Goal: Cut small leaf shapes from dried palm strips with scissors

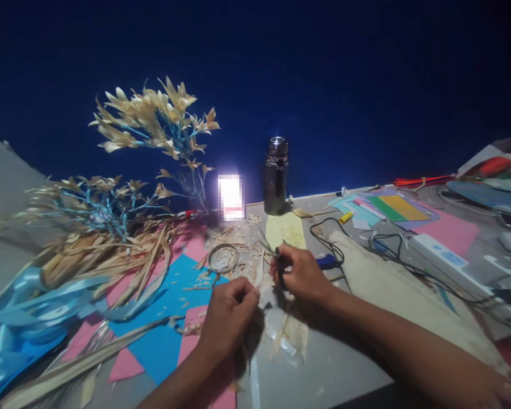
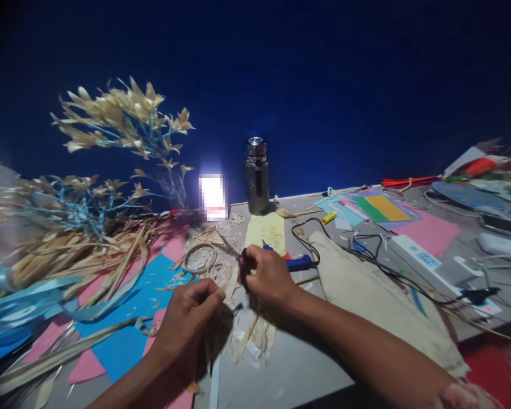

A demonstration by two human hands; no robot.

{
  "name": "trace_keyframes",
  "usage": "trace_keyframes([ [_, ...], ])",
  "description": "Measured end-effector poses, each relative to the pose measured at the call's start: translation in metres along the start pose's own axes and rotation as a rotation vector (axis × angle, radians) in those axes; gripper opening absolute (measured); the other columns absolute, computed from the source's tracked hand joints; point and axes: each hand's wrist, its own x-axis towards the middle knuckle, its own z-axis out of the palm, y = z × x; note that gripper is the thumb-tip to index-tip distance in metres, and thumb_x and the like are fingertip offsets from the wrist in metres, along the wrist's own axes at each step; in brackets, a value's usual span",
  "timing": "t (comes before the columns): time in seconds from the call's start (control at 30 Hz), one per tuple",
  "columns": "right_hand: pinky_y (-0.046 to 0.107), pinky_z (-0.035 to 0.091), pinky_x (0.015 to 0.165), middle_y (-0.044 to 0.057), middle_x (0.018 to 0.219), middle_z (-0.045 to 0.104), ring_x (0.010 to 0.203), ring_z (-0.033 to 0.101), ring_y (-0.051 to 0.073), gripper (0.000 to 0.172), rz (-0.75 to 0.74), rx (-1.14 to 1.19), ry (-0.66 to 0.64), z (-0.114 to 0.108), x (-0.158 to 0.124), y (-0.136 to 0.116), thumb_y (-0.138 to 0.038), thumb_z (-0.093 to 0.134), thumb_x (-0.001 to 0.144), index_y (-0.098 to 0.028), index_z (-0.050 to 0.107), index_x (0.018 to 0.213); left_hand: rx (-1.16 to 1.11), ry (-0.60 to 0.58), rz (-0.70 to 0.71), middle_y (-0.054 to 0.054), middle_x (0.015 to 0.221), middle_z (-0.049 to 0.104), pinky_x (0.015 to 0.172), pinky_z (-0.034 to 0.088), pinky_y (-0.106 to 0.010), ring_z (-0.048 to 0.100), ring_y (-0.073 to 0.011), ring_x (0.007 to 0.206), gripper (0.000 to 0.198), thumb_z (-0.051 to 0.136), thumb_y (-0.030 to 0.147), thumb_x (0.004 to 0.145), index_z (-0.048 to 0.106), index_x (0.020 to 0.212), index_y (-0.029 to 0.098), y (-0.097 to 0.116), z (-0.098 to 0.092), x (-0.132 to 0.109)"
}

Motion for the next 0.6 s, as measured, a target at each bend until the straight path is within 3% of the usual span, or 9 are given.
trace_keyframes([
  [0.07,0.028,0.048,0.065,0.003,0.079,0.070,0.072,0.065,0.018,0.009,0.077,0.178,-0.025,-0.006,0.003,-0.003,-0.014,0.063,0.071,-0.018,0.061,0.079,-0.018,0.019,-0.012,0.006,0.050,0.040,0.042,0.028,-0.022,0.037,-0.0099,0.044,0.028,0.070,0.031,0.074,0.052,0.055,0.020,0.001,-0.001,-0.001],
  [0.13,0.028,0.050,0.066,0.004,0.089,0.071,0.075,0.065,0.017,0.017,0.097,0.312,-0.143,-0.005,0.001,-0.005,-0.015,0.065,0.072,-0.017,0.063,0.089,-0.033,0.006,-0.023,0.006,0.050,0.040,0.042,0.028,-0.022,0.036,-0.0096,0.044,0.029,0.071,0.032,0.074,0.052,0.056,0.020,0.002,-0.001,-0.001],
  [0.2,0.027,0.049,0.066,0.003,0.087,0.070,0.074,0.064,0.016,0.020,0.073,0.307,-0.238,0.002,-0.003,-0.006,-0.014,0.067,0.070,-0.017,0.063,0.089,-0.033,-0.028,-0.033,0.005,0.051,0.042,0.043,0.029,-0.022,0.037,-0.0098,0.046,0.031,0.072,0.035,0.075,0.052,0.057,0.020,0.003,-0.001,0.000],
  [0.3,0.026,0.047,0.064,0.000,0.076,0.065,0.070,0.061,0.015,0.019,0.033,0.185,-0.215,0.009,-0.005,-0.002,-0.009,0.068,0.064,-0.018,0.059,0.078,-0.016,-0.031,-0.027,0.005,0.051,0.043,0.043,0.029,-0.022,0.038,-0.0101,0.046,0.033,0.072,0.038,0.075,0.052,0.056,0.020,0.003,0.000,-0.001],
  [0.43,0.027,0.048,0.065,0.001,0.078,0.068,0.071,0.062,0.016,0.016,0.096,0.157,-0.083,-0.002,0.003,0.000,-0.009,0.065,0.067,-0.019,0.058,0.077,-0.046,0.033,-0.011,0.006,0.050,0.039,0.042,0.027,-0.023,0.035,-0.0097,0.044,0.031,0.072,0.035,0.075,0.052,0.056,0.021,0.004,0.000,-0.001],
  [0.6,0.027,0.049,0.067,0.002,0.085,0.069,0.074,0.063,0.016,0.019,0.108,0.338,-0.227,-0.001,-0.002,-0.008,-0.018,0.068,0.071,-0.018,0.062,0.088,-0.006,-0.016,0.007,0.004,0.053,0.044,0.044,0.029,-0.023,0.036,-0.0106,0.048,0.026,0.071,0.031,0.075,0.056,0.057,0.020,0.001,-0.001,0.000],
])
